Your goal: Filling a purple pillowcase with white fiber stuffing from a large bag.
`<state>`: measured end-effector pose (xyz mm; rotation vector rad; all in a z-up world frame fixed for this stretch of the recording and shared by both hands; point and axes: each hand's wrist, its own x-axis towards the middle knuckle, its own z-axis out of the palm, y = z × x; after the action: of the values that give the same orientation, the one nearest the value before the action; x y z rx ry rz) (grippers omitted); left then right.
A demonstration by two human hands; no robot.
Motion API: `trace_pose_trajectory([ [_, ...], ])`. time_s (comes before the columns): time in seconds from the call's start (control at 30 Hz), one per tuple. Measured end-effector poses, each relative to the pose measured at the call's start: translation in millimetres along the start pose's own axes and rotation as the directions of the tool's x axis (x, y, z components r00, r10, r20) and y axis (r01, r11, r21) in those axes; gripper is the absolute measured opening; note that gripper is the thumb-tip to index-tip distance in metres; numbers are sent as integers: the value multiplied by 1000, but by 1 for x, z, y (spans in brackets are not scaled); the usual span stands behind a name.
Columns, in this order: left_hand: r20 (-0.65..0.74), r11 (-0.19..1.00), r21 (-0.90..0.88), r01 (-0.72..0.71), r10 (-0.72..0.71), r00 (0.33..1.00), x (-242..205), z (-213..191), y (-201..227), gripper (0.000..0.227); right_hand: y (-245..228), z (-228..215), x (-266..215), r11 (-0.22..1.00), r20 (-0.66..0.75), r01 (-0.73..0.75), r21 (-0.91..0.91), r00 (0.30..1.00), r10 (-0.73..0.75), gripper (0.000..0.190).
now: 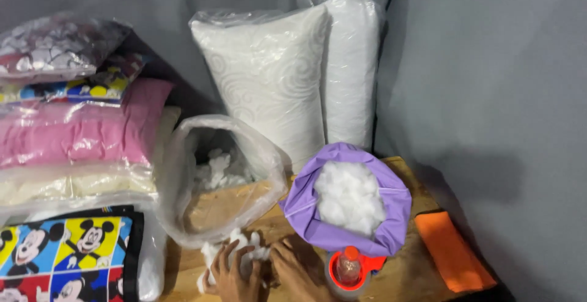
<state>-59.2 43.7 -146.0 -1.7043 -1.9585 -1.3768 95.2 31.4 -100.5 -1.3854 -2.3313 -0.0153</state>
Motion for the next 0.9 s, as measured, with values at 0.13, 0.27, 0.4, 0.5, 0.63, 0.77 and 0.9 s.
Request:
trace_pose_trajectory([
  [0.13, -25, 999, 28, 30, -30, 999, 4, 4, -5, 34, 12, 77, -15, 977, -15, -41, 208, 999, 45, 50],
  [0.27, -267, 974, -162, -158, 111, 957, 7, 29, -24, 25, 8, -7, -35, 993, -611, 54, 103, 791, 21, 12],
  [0.4, -380, 948, -77, -310, 260, 888, 28, -7, 24, 38, 22, -131, -55, 634, -26, -558, 536, 739, 673, 40],
  [0.5, -351, 950, -79, -301, 256, 901, 32, -39, 55, 29, 80, -184, -29, 710, -224, -449, 543, 737, 638, 24],
  [0.63, -188, 903, -281, -326, 281, 941, 50, -67, 120, 33, 123, -173, -23, 574, -107, -414, 707, 739, 665, 20],
  [0.77, 294, 743, -666, -65, 341, 893, 77, -59, 190, 43, 114, -173, -19, 492, 0, -373, 786, 797, 604, 16],
  [0.9, 573, 725, -638, 261, 220, 790, 96, -29, 223, 18, 105, -182, -19, 465, 36, -357, 810, 822, 568, 14],
])
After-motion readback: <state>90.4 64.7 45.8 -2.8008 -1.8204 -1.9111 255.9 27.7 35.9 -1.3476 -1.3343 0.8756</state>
